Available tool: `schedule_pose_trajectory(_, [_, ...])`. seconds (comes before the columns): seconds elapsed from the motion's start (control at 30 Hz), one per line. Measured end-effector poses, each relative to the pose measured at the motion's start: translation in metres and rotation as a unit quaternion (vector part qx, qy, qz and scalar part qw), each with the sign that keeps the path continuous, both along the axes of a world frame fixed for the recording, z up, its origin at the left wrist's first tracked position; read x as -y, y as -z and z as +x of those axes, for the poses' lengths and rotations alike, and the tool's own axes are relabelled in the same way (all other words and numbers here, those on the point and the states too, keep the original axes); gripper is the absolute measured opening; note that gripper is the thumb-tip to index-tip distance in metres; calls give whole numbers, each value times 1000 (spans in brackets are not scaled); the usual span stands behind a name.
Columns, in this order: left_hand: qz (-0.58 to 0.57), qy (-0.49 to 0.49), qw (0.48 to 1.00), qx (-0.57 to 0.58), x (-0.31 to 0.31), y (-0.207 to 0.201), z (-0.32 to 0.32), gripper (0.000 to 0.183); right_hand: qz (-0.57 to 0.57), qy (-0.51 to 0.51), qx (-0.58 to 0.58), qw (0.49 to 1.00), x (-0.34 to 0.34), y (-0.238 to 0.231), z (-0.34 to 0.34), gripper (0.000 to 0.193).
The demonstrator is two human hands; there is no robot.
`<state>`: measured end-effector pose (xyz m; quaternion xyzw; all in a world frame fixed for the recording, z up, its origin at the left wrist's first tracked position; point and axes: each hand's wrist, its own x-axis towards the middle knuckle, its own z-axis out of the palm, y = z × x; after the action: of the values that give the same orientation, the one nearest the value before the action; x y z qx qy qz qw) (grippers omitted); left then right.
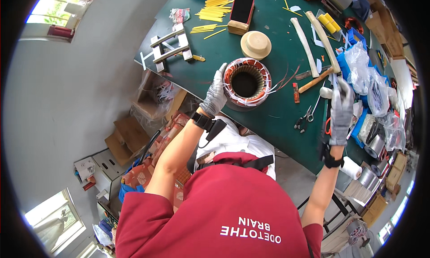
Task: Assembling a motor stator by inserting insulation and shaping the coils with a mallet.
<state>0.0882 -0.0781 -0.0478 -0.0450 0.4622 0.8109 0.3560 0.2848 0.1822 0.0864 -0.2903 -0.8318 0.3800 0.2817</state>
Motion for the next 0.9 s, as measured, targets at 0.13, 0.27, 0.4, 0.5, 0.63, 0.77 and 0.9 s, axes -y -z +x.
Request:
schedule_pose_trajectory(0.13, [103, 71, 986, 113, 28, -9, -1, 55, 67, -154, 93, 981, 37, 0, -133, 26])
schedule_pose_trajectory(0.27, [-28, 180, 982, 56, 82, -2, -23, 62, 165, -139, 389, 896, 41, 80, -220, 62])
schedule_pose_trajectory(0.4, [-145, 234, 959, -68, 154, -17, -41, 53, 131, -164, 462, 862, 30, 96, -250, 63])
schedule_pose_trajectory(0.5, [-108, 161, 978, 81, 180, -14, -60, 51, 149, -131, 408, 891, 20, 88, -238, 61])
schedule_pose_trajectory(0.63, [-63, 4, 991, 118, 218, -19, -108, 46, 186, -113, 298, 929, 53, 0, -212, 56])
schedule_pose_trajectory(0.77, [-236, 23, 971, -34, 201, -20, -171, 33, 186, -110, 246, 945, 101, -65, -160, 59])
schedule_pose_trajectory(0.9, [-353, 143, 854, -355, 134, -55, -189, 26, 182, -109, 318, 924, 130, -57, -126, 58])
